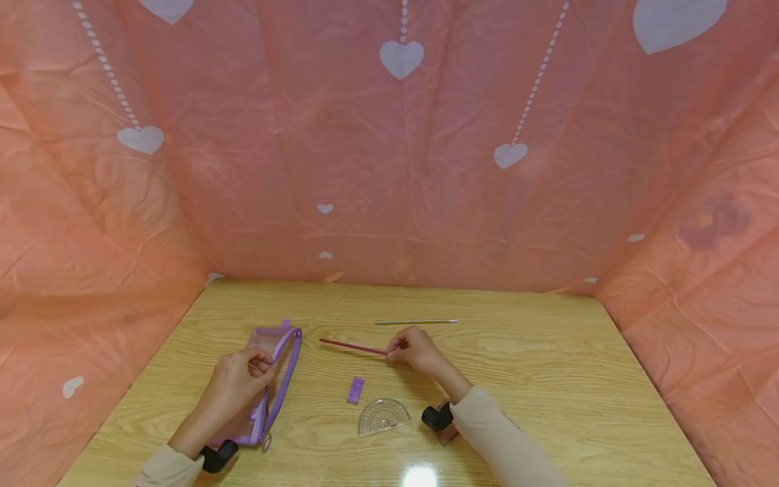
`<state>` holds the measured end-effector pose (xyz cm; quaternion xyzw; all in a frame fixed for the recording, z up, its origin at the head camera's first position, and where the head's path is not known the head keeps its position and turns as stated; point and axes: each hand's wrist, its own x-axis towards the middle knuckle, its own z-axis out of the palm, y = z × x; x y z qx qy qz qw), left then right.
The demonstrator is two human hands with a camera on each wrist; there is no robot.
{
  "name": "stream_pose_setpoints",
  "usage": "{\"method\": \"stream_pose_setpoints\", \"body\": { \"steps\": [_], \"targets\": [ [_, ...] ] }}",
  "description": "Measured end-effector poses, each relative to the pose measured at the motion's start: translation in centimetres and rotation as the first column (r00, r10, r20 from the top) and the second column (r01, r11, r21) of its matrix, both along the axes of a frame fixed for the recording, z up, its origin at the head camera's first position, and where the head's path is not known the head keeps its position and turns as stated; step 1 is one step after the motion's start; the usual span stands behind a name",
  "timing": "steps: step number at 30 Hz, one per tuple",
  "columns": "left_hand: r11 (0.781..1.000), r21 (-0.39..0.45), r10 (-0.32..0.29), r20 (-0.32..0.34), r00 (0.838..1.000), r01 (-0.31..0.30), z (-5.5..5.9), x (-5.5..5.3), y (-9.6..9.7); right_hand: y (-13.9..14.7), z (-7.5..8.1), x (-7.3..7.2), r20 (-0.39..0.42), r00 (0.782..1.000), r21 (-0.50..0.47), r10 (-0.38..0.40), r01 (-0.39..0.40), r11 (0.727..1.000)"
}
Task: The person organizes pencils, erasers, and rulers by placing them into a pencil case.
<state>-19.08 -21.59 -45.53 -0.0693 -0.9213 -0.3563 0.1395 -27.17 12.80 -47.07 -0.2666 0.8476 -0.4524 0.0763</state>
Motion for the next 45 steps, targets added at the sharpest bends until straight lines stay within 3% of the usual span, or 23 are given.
{"method": "stream_pose_setpoints", "body": {
  "steps": [23,37,45],
  "targets": [
    [1.0,0.006,-0.002,0.005,1.0,0.002,-0.5,0.0,0.0,-3.3,-0.2,0.2,0.039,0.998,-0.032,0.039,-0.038,0.999],
    [1.0,-0.016,-0.012,-0.028,1.0,0.011,-0.3,-0.2,0.0,-4.9,0.4,0.2,0.063,0.997,-0.037,0.053,-0.051,0.998],
    [1.0,-0.008,-0.009,0.0,1.0,0.009,-0.3,-0.2,0.2,-5.9,0.2,0.2,0.051,0.997,-0.047,0.05,-0.047,0.998]
  ]
}}
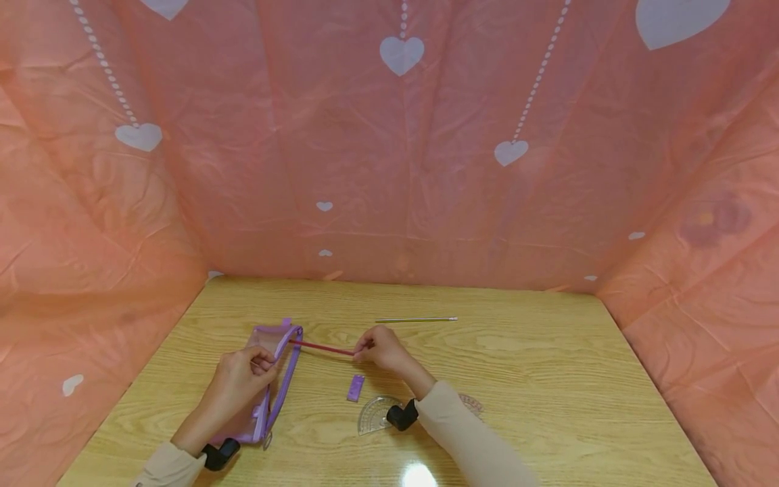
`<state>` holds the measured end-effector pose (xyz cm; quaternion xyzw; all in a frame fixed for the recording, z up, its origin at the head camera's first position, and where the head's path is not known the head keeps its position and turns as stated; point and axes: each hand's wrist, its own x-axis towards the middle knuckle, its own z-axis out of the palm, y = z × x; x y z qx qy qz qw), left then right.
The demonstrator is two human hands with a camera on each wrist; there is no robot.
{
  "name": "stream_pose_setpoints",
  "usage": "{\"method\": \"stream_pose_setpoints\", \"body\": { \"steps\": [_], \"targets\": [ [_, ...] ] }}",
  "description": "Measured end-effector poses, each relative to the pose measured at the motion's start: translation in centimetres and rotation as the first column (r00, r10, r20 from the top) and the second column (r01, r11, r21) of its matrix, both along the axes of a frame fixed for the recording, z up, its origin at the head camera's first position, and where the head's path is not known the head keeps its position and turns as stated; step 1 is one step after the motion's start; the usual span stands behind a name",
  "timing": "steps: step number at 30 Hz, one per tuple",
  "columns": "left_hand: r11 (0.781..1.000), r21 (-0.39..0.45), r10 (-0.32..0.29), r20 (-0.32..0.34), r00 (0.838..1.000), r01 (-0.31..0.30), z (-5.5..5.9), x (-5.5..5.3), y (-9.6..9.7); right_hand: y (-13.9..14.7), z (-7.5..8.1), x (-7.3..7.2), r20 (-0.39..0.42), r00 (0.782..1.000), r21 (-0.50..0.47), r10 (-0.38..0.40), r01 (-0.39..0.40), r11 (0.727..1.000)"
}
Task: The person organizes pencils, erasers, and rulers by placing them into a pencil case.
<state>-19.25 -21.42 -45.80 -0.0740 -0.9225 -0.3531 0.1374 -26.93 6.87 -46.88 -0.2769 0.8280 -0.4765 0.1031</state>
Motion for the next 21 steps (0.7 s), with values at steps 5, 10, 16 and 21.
{"method": "stream_pose_setpoints", "body": {
  "steps": [5,10,16,21],
  "targets": [
    [1.0,0.002,0.004,0.012,1.0,-0.004,0.1,0.0,0.1,-0.7,0.2,0.3,-0.012,1.0,-0.01,-0.007,0.007,1.0],
    [1.0,0.003,0.004,0.009,1.0,-0.004,0.1,0.0,0.1,-1.5,0.1,0.4,-0.011,1.0,-0.029,-0.019,0.019,0.999],
    [1.0,0.01,0.004,0.016,1.0,-0.005,0.1,0.0,0.0,-2.5,-0.5,0.3,0.049,0.998,-0.054,-0.043,0.046,0.997],
    [1.0,0.012,0.004,0.018,1.0,-0.004,0.1,0.0,0.0,-3.1,-0.8,0.3,0.08,0.995,-0.072,-0.059,0.065,0.995]
  ]
}}
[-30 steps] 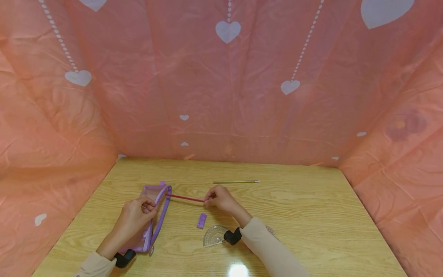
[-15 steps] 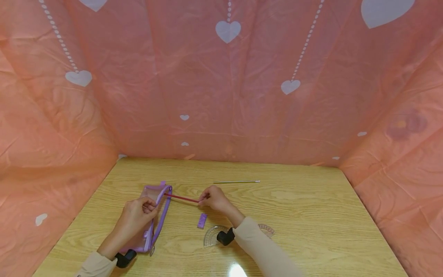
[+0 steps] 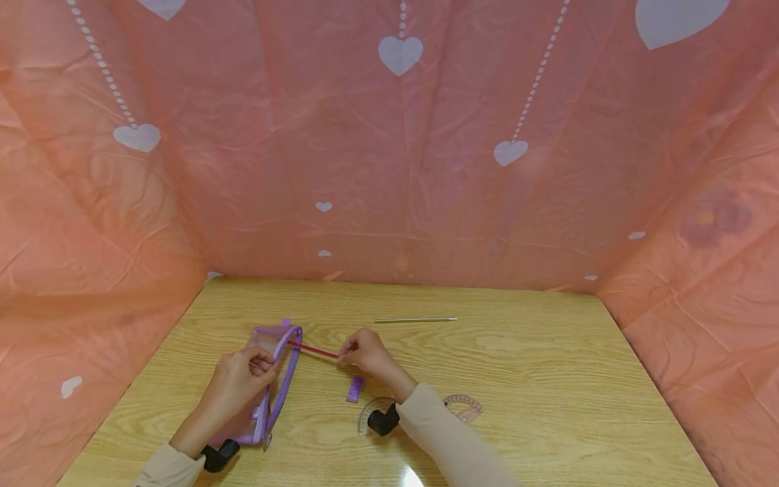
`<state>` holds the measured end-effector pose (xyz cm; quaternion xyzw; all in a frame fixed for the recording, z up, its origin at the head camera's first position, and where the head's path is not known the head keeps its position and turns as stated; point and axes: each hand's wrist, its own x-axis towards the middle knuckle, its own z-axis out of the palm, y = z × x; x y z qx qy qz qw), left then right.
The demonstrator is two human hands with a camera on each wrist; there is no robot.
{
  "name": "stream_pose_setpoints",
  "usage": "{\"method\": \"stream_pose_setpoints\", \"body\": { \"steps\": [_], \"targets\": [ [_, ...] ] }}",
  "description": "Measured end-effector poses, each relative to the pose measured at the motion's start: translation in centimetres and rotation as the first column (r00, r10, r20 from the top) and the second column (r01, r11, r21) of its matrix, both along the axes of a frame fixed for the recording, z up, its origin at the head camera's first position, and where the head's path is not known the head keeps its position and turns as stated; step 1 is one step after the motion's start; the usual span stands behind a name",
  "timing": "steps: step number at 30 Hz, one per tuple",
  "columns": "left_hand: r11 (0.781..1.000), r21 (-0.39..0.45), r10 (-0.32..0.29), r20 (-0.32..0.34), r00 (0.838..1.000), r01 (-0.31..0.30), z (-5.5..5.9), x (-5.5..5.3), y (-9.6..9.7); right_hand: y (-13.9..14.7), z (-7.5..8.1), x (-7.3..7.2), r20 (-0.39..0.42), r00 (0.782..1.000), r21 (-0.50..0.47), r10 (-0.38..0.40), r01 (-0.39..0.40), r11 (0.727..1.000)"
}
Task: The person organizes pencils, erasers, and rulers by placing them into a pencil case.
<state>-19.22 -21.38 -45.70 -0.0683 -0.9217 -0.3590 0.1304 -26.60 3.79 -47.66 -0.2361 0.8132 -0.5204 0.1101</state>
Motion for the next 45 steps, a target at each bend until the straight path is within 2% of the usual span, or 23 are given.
{"method": "stream_pose_setpoints", "body": {
  "steps": [12,23,33,45],
  "targets": [
    [1.0,-0.006,0.004,-0.002,1.0,-0.004,-0.1,0.1,0.0,-1.1,0.1,0.5,0.007,0.999,0.009,-0.034,0.034,0.999],
    [1.0,0.008,-0.002,0.001,1.0,0.002,-0.2,0.1,0.1,-2.5,0.0,0.6,0.071,0.994,-0.004,-0.089,0.089,0.996],
    [1.0,0.002,-0.001,0.003,1.0,0.001,-0.4,0.0,0.2,-3.4,-0.2,0.7,0.111,0.988,-0.028,-0.106,0.109,0.994],
    [1.0,0.005,-0.006,-0.021,1.0,0.006,-0.4,-0.1,0.3,-4.4,-0.3,0.7,0.121,0.983,-0.035,-0.141,0.146,0.989]
  ]
}}
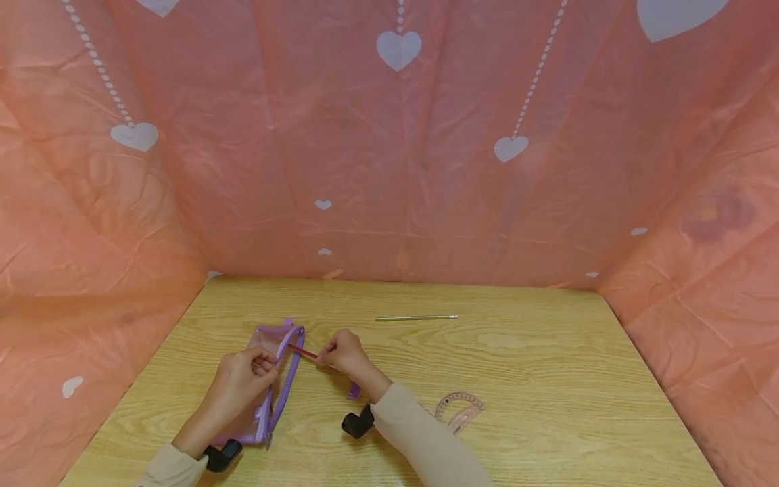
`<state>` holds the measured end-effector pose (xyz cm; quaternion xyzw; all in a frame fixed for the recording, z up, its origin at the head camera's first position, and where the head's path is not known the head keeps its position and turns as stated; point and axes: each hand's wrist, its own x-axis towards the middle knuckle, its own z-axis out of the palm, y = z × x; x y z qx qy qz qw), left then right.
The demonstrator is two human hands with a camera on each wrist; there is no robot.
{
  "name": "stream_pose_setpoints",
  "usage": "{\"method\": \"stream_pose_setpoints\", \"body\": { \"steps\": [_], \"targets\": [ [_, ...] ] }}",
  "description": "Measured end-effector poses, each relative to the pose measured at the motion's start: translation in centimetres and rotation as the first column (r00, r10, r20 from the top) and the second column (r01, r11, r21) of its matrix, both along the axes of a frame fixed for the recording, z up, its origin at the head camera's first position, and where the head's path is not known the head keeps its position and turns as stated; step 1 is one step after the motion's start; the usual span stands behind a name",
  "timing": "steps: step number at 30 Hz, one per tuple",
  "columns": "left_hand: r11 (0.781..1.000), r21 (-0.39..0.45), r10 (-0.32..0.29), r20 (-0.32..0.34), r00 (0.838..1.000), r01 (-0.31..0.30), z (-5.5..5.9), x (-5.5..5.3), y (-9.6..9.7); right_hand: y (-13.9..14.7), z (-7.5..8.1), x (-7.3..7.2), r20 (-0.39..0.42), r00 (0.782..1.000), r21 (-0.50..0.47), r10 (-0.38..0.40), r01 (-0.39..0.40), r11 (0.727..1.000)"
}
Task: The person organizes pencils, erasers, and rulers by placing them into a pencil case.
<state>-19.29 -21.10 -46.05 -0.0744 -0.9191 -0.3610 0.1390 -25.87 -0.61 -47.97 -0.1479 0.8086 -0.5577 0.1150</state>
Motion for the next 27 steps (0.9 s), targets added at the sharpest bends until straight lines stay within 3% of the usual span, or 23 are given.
{"method": "stream_pose_setpoints", "body": {
  "steps": [15,27],
  "targets": [
    [1.0,0.002,-0.007,-0.004,1.0,0.007,0.2,0.2,0.0,-1.1,-0.1,0.1,0.055,0.998,-0.079,-0.013,0.017,0.997],
    [1.0,0.006,-0.001,0.006,1.0,0.001,0.2,0.2,0.2,-1.5,-0.4,0.1,0.03,0.999,-0.05,-0.023,0.025,0.998]
  ]
}}
